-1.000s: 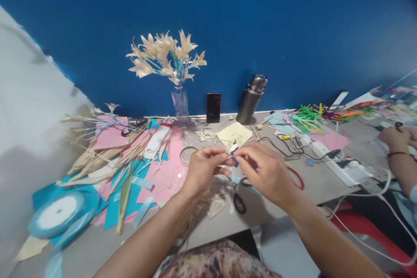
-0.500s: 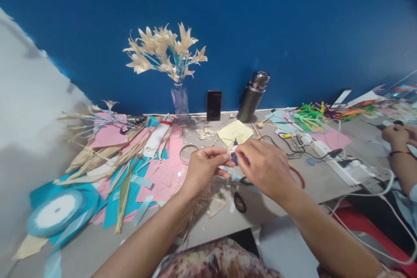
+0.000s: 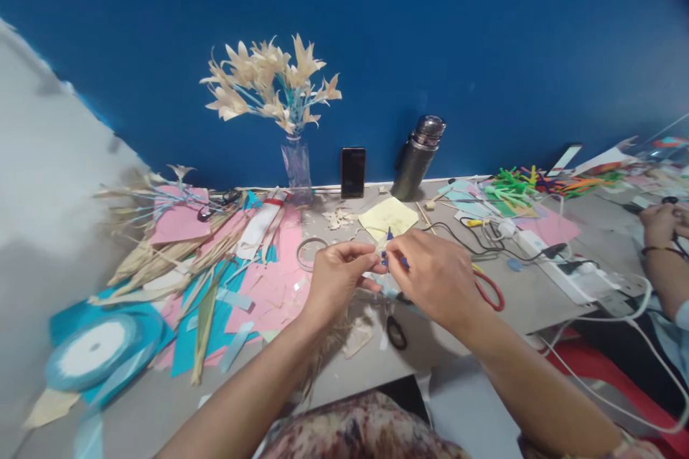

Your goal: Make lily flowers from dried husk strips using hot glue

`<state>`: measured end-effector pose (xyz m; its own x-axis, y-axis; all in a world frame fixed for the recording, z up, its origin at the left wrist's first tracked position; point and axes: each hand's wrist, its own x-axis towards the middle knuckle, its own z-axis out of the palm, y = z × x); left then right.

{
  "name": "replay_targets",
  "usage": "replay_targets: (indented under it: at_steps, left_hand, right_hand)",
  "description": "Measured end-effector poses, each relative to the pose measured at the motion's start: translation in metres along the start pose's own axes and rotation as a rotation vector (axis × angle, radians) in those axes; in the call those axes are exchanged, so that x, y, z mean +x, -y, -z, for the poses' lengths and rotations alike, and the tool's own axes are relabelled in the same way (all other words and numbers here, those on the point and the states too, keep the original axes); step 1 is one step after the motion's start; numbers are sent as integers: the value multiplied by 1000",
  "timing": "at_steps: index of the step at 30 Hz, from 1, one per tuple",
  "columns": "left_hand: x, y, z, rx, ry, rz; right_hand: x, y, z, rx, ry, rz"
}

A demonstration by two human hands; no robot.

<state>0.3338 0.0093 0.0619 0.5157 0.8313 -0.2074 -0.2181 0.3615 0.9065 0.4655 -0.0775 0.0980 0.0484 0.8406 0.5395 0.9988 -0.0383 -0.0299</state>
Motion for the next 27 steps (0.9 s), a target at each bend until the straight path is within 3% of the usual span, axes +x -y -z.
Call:
replay_targets:
  at_steps: [11,17,27]
  left_hand:
    - [-1,3,2,-30,47,15]
    - [1,3,3,-120,62,131]
    - [1,3,2,-102,44,164]
  right_hand:
    - [-3,1,0,46,47,-23]
    - [-6,-5,0,153,28,-17]
    - [-5,-7,2,33,90,54]
